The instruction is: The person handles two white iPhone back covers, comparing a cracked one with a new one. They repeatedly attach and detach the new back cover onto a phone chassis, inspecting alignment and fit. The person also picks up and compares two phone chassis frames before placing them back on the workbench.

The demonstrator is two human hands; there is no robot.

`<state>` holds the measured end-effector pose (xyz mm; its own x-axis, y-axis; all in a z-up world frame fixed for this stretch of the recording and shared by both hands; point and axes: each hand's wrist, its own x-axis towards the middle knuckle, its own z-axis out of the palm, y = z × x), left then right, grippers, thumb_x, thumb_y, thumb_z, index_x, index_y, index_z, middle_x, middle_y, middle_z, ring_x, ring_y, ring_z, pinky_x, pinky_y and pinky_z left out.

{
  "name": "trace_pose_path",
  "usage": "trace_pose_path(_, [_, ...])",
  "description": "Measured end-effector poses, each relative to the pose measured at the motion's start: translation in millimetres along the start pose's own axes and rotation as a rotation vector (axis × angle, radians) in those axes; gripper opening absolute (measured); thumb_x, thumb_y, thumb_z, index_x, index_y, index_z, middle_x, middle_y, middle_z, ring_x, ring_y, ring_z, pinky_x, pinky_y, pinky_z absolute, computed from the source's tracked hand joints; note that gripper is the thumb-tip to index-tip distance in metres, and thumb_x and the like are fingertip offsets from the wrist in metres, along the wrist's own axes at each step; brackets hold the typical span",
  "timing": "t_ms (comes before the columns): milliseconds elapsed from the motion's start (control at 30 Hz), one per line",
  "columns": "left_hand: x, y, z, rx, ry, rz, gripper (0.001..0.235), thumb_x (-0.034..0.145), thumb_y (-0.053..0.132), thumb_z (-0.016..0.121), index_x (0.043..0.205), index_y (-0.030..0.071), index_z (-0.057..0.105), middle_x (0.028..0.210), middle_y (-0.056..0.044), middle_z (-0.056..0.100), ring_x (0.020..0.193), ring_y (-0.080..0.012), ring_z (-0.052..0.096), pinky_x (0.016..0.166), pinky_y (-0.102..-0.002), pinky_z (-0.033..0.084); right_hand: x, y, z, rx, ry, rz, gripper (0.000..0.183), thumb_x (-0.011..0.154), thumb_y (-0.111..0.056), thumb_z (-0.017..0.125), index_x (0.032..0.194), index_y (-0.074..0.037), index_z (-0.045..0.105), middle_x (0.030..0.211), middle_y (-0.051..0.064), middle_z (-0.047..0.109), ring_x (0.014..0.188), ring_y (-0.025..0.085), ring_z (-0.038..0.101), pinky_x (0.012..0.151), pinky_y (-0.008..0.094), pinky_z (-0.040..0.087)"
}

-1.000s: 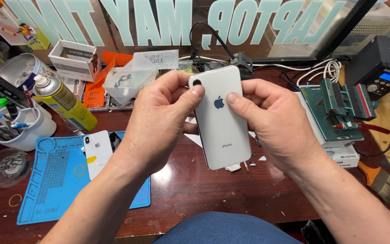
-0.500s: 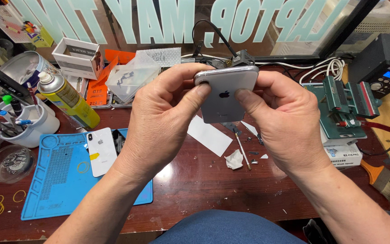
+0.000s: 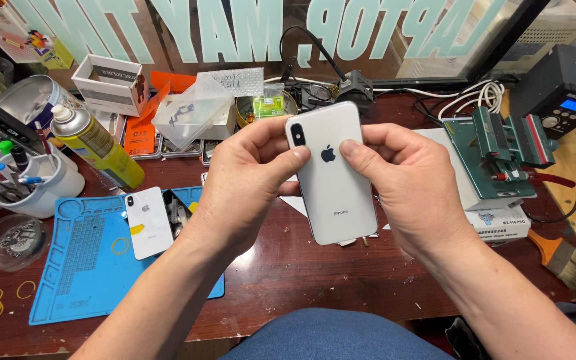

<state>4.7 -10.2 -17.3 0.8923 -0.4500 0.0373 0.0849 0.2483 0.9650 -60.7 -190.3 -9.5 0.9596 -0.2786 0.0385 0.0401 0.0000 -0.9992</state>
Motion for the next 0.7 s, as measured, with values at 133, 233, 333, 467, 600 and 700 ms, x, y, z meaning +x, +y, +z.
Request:
trace_pose_path(133, [1, -8, -5, -0.077, -0.015, -0.112, 0.037, 0.093, 0.009, 0.065, 0.129, -0.001, 0.064, 0.105, -0.009, 0.076, 0.092, -0.0145, 0.073, 0.077, -0.03, 0.063, 3, 6, 0, 0.066, 0.011, 0.043, 0.025, 0.094, -0.012, 0.068, 0.114, 0.003, 0.071, 0.091, 0.01, 0.076, 0.076, 0.011, 0.071, 0.068, 0.026, 0.06])
trace_pose_path(233, [2, -15, -7, -0.167, -0.053, -0.253, 0.04, 0.092, 0.014, 0.065, 0.129, -0.001, 0.065, 0.108, -0.008, 0.076, 0.094, -0.0156, 0.074, 0.082, -0.033, 0.063, 7, 11, -2, 0.102, 0.033, 0.039, 0.024, 0.095, -0.01, 0.069, 0.113, 0.005, 0.071, 0.093, 0.01, 0.075, 0.08, 0.012, 0.07, 0.072, 0.026, 0.059])
trace_pose_path(333, [-2, -21, -8, -0.138, -0.079, -0.299, 0.041, 0.089, 0.012, 0.067, 0.128, 0.0, 0.068, 0.109, -0.008, 0.076, 0.094, -0.0147, 0.072, 0.082, -0.036, 0.061, 9, 16, -4, 0.16, 0.052, 0.094, 0.022, 0.094, -0.01, 0.07, 0.11, 0.005, 0.071, 0.095, 0.01, 0.075, 0.083, 0.013, 0.07, 0.076, 0.027, 0.059])
trace_pose_path(467, [-1, -24, -8, -0.156, -0.083, -0.3, 0.038, 0.088, 0.011, 0.068, 0.124, -0.001, 0.07, 0.107, -0.009, 0.076, 0.093, -0.0171, 0.072, 0.079, -0.037, 0.06, 11, 18, -7, 0.225, 0.057, 0.179, 0.022, 0.093, -0.012, 0.07, 0.108, 0.004, 0.071, 0.095, 0.01, 0.074, 0.083, 0.015, 0.07, 0.076, 0.031, 0.06])
trace_pose_path(600, [1, -22, -8, -0.146, -0.082, -0.297, 0.038, 0.088, 0.01, 0.068, 0.124, 0.0, 0.07, 0.107, -0.008, 0.076, 0.093, -0.0165, 0.071, 0.078, -0.036, 0.059, 14, 18, -6, 0.261, 0.052, 0.207, 0.022, 0.093, -0.012, 0.069, 0.108, 0.003, 0.07, 0.096, 0.01, 0.074, 0.084, 0.015, 0.07, 0.077, 0.031, 0.06])
trace_pose_path(700, [1, -20, -6, -0.165, -0.074, -0.302, 0.038, 0.088, 0.009, 0.068, 0.124, 0.0, 0.069, 0.106, -0.008, 0.075, 0.092, -0.0162, 0.071, 0.076, -0.036, 0.059, 14, 19, -7, 0.234, 0.057, 0.196, 0.024, 0.092, -0.013, 0.07, 0.109, 0.004, 0.07, 0.097, 0.01, 0.075, 0.085, 0.015, 0.071, 0.077, 0.03, 0.06])
